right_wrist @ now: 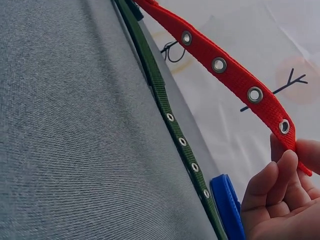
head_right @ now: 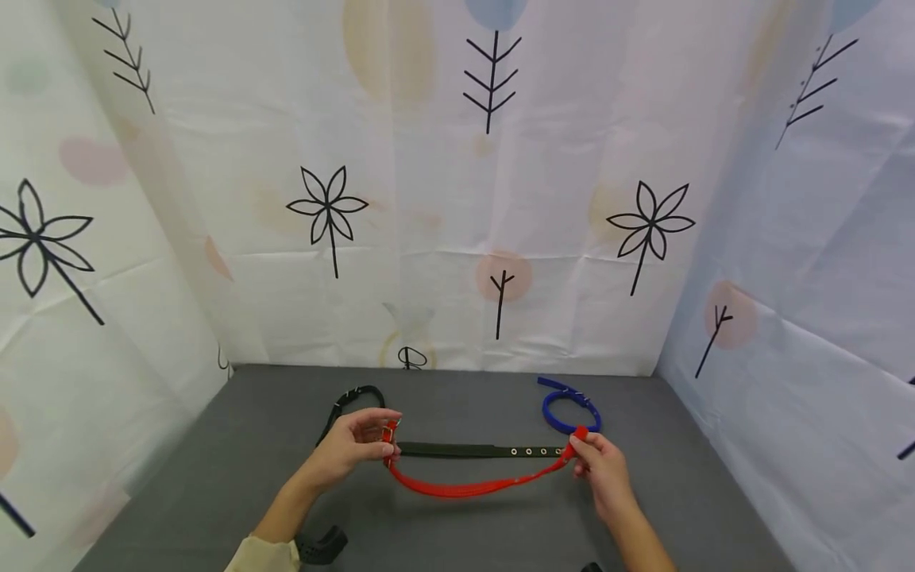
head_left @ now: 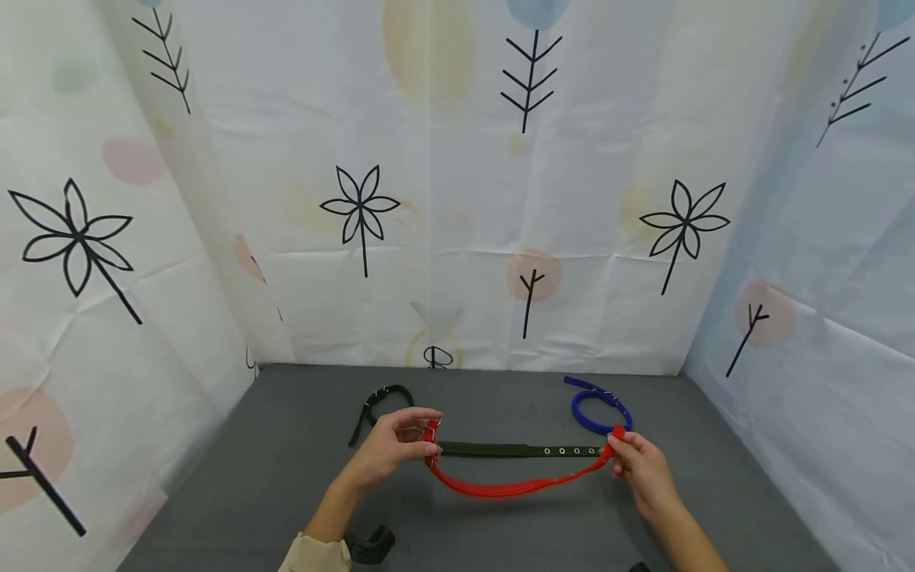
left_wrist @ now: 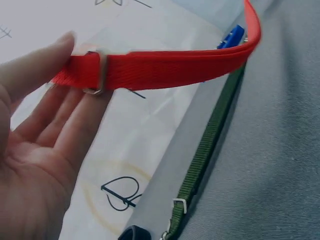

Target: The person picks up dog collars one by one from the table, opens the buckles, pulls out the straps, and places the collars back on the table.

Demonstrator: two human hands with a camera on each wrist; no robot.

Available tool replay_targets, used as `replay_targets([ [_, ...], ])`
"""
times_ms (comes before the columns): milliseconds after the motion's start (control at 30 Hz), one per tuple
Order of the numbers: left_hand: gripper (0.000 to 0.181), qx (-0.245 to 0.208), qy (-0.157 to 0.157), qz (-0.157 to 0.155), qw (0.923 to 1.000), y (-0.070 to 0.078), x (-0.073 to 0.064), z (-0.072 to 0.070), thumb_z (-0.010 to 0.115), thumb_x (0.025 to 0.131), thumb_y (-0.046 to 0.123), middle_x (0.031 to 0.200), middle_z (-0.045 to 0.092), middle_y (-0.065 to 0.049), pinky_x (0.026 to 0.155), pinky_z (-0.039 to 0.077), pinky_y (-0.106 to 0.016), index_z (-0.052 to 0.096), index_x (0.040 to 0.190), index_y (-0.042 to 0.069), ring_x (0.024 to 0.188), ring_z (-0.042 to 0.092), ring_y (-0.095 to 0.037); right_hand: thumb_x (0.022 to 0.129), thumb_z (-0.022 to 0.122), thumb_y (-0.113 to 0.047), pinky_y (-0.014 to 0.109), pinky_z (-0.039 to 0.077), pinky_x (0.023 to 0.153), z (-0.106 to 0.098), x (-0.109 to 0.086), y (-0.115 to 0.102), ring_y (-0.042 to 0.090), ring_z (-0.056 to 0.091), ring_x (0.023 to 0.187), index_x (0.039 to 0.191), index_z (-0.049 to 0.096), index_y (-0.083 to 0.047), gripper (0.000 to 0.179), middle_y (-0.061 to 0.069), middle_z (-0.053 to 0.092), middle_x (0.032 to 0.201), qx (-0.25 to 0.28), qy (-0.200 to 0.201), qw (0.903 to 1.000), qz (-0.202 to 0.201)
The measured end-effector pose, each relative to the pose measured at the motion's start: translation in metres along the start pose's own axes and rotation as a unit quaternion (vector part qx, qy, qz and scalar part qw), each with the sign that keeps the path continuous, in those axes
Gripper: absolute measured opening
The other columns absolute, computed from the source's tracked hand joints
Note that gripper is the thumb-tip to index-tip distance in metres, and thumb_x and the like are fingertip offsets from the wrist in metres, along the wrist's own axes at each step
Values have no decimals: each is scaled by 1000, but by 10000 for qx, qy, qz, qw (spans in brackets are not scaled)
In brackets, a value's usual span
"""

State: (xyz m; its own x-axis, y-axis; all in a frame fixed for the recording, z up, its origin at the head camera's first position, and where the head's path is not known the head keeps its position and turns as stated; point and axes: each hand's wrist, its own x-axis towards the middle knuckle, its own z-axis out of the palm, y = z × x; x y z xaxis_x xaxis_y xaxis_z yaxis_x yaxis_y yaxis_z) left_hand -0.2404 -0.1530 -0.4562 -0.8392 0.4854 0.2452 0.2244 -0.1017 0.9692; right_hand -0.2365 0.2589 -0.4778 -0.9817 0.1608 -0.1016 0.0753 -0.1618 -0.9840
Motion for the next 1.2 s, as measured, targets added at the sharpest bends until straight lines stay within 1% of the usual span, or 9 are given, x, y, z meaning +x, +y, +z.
replay_targets([
  [100,36,138,203,115,9996,-3,1,2,69,89,3,106,61,-29,77,55,-42,60,123,-5,91,68,-31,96,60,-9,25,44,55,0,-1,0,10,47,53,90,63,-9,7,3,69,75,10,33,10000,89],
  [233,30,-35,244,264,9993,-6,4,2,65,92,3,104,62,-32,78,55,-42,61,119,-9,89,69,-26,97,60,-11,26,45,56,0,1,0,11,47,54,90,61,-8,7,4,69,76,3,85,9999,134],
  [400,21,-497,438,421,9969,-13,9,2,57,98,5,101,66,-22,81,54,-43,65,114,-6,89,69,-25,99,57,-14,26,45,57,0,9,2,11,49,57,88,59,-9,13,1,67,75,-66,205,9997,115],
  [500,20,-616,593,449,9953,-20,13,1,59,96,1,99,68,-15,82,54,-42,66,114,-4,89,70,-24,99,58,-14,26,44,55,-3,16,3,11,51,57,82,59,-12,17,-2,63,70,-87,372,9992,110],
  [600,21,-662,1002,464,9917,-28,15,1,63,92,-2,99,68,-18,81,54,-41,65,113,-5,88,70,-24,97,60,-13,24,43,52,-6,23,5,10,54,57,80,59,-13,17,-5,60,67,-236,618,9978,26],
  [767,30,-376,1987,345,9787,-37,18,-4,70,87,-3,103,62,-27,78,55,-40,62,116,-3,86,69,-26,94,65,-11,24,46,53,-9,33,7,10,58,59,88,61,-5,9,-7,63,68,-972,948,9904,-251],
  [967,36,427,2952,-61,9545,-43,25,-11,71,85,-5,97,61,-20,75,55,-44,61,120,0,81,66,-24,92,68,-14,28,48,64,-13,48,10,14,59,71,95,64,5,20,-3,65,78,-2249,636,9715,-404],
  [1100,33,412,3356,-378,9403,-50,29,-17,71,84,-8,93,59,-21,73,54,-49,57,114,-9,74,67,-32,90,70,-16,31,40,65,-19,59,11,19,49,75,91,64,6,23,1,59,80,-2869,635,9541,-577],
  [1200,33,424,3446,-619,9357,-54,31,-21,70,84,-9,92,57,-20,72,55,-47,54,113,-11,73,67,-36,89,70,-18,32,37,66,-22,64,11,22,47,77,88,64,5,23,4,58,81,-3150,636,9449,-630],
])
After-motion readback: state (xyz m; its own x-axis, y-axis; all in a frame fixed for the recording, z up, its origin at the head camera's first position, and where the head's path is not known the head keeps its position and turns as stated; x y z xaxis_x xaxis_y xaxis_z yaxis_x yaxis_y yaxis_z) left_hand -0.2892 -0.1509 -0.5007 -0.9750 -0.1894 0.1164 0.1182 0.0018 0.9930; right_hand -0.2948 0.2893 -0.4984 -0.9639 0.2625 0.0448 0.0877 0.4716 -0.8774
